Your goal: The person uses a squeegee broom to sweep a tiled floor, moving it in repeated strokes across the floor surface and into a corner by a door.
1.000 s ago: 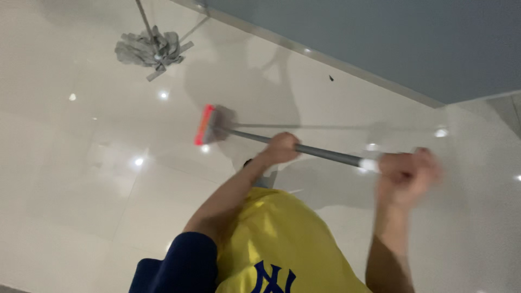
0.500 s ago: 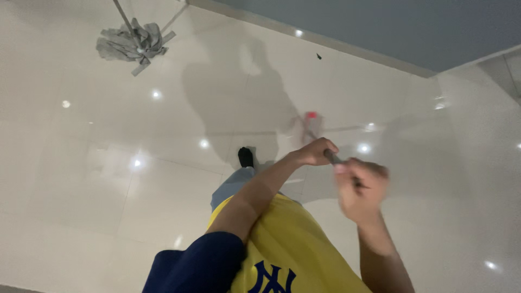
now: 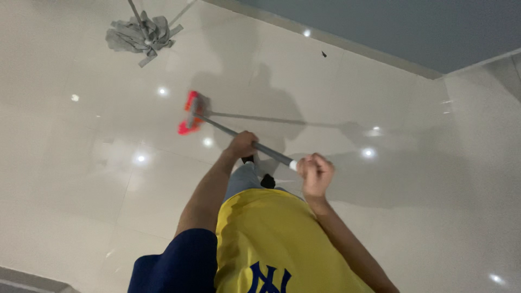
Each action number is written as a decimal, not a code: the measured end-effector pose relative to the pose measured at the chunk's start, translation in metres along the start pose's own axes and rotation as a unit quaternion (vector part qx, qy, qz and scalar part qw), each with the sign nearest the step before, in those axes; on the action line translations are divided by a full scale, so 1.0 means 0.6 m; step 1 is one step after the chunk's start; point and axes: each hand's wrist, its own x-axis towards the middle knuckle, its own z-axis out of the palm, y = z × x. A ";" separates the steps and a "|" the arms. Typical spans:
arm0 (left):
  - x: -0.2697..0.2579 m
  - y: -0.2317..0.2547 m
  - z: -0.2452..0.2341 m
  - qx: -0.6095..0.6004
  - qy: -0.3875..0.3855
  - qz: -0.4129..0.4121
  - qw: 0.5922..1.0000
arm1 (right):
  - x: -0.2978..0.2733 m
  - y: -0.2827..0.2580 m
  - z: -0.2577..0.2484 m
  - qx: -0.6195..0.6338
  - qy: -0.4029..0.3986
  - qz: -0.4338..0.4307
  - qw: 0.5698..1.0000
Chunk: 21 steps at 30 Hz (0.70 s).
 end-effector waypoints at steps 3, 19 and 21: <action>-0.013 -0.015 -0.001 0.053 0.016 -0.002 0.998 | -0.014 0.002 -0.013 0.018 0.005 0.011 1.000; 0.016 0.473 0.101 -0.206 -0.153 0.229 0.939 | -0.023 -0.372 -0.065 -0.289 0.008 -0.257 0.922; 0.032 0.452 0.148 -0.256 -0.187 0.252 0.914 | -0.048 -0.339 -0.030 -0.391 0.003 -0.247 0.887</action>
